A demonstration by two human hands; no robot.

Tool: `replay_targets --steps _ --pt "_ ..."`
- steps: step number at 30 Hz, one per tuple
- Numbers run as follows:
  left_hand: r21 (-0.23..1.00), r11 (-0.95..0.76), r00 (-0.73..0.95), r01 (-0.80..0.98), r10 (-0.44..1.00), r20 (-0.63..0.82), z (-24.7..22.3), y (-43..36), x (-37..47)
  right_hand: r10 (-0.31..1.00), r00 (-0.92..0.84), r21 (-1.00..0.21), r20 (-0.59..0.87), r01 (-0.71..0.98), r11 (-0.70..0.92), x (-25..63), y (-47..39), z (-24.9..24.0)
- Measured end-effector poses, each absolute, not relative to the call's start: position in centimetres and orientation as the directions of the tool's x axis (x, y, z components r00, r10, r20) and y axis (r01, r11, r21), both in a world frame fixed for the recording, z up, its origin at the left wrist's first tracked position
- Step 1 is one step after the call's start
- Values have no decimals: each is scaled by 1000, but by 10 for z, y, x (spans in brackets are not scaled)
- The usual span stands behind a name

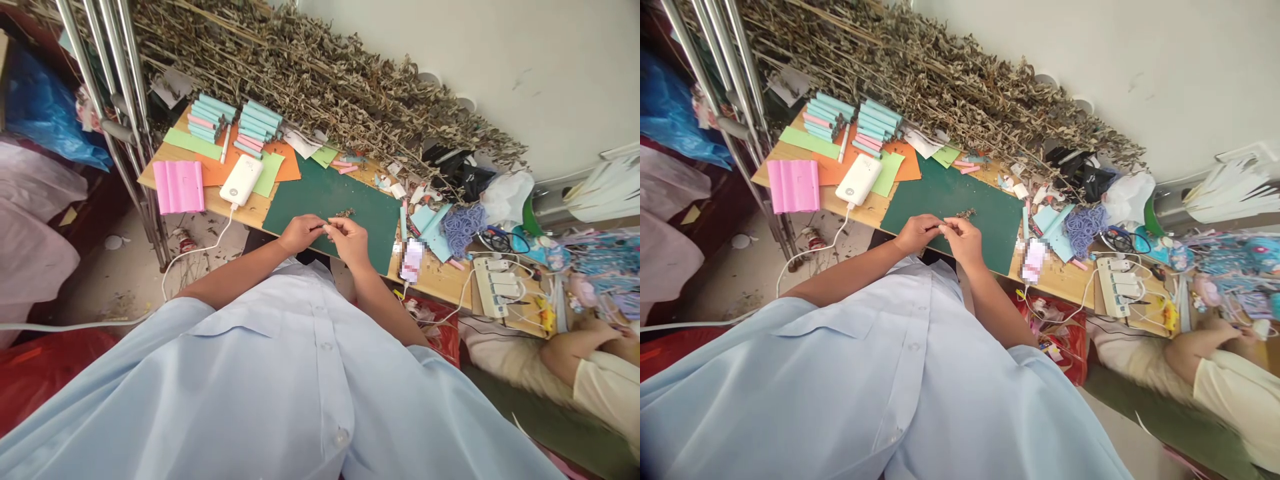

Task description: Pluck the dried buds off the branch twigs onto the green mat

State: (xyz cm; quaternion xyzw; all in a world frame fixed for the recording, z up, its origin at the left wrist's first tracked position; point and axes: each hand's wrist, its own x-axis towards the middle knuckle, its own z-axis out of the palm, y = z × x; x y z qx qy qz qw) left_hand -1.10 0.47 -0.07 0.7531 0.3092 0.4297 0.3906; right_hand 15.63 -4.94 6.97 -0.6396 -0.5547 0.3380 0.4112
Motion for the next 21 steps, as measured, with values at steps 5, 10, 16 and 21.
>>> replay_targets --steps 5,10,16,21 --pt "854 -503 429 135 806 407 -3 6 -11 950 -58 -703 307 659 267 168 -62 70" --pt "848 -513 427 133 802 418 -4 5 -11 919 -196 -539 342 760 363 173 -66 73" --pt "836 -532 419 134 795 439 -8 5 -10 902 -348 -296 254 860 415 171 -62 90" --pt "835 -534 425 135 792 438 -6 5 -10 906 -420 -123 55 897 424 165 -52 111"
